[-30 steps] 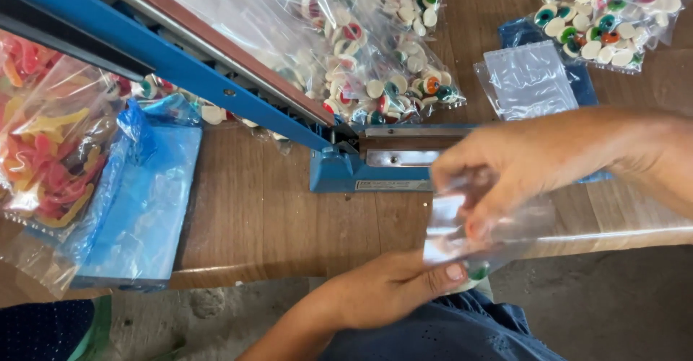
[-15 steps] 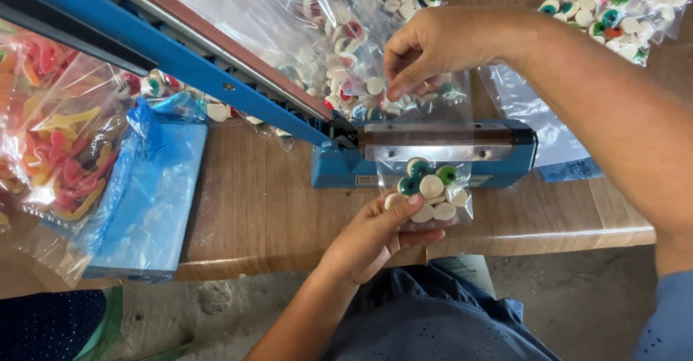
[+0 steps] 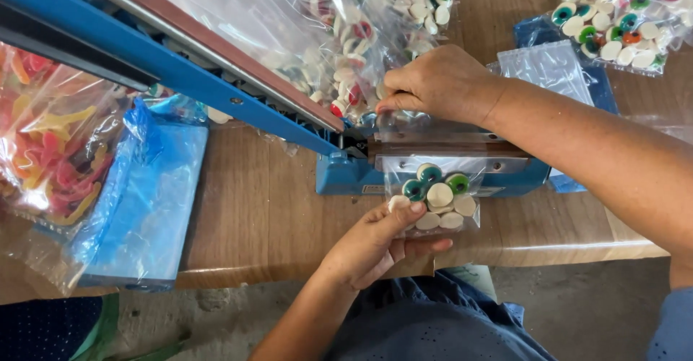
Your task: Sealing small plastic bags filled with decorative items using a manual heat sealer
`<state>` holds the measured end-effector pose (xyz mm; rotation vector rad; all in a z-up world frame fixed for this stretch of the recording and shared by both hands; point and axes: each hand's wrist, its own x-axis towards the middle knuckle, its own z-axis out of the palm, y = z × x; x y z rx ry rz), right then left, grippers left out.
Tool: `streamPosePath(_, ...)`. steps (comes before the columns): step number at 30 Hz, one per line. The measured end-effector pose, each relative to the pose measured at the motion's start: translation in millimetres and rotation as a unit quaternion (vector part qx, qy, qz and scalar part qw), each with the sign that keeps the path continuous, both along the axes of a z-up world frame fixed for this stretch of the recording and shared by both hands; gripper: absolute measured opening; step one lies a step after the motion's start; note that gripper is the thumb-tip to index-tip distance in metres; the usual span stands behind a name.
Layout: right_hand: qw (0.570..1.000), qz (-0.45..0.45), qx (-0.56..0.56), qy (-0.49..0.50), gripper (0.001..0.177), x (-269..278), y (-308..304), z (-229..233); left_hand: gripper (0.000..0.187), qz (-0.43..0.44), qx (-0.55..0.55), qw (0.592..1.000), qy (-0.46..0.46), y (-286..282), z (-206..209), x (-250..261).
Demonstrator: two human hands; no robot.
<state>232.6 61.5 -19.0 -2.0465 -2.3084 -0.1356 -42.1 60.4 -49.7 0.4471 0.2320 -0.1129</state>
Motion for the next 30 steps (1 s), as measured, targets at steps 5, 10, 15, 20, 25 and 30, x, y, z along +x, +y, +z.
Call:
streamPosePath(5, 0.959, -0.142, -0.097, 0.224, 0.031, -6.5, 0.5, 27.9, 0.045, 0.002, 0.001, 0.999, 0.036, 2.4, 7.5, -0.7)
streamPosePath(10, 0.979, -0.078, 0.018, 0.185, 0.037, -19.9, -23.2, 85.6, 0.045, 0.000, -0.009, 0.998, 0.065, 5.4, 11.8, -0.2)
streamPosePath(15, 0.989, -0.054, -0.124, 0.060, 0.053, -70.4, -67.3, 69.4, 0.043, 0.012, -0.017, 0.998, 0.060, 4.3, 5.1, 1.3)
streamPosePath(20, 0.997, -0.010, -0.030, 0.063, 0.052, -64.6, -78.6, 39.8, 0.046, 0.010, -0.004, 0.999, 0.046, 4.6, 11.4, 1.0)
streamPosePath(25, 0.946, -0.090, -0.148, 0.275, 0.054, -74.8, -58.1, 92.0, 0.047, 0.007, -0.014, 0.998, 0.063, 4.6, 6.9, 1.9)
streamPosePath(30, 0.907, 0.065, 0.000, 0.415, 0.060, -96.1, -2.3, 150.6, 0.051, 0.004, -0.032, 0.999, 0.019, 2.6, -3.1, 0.1)
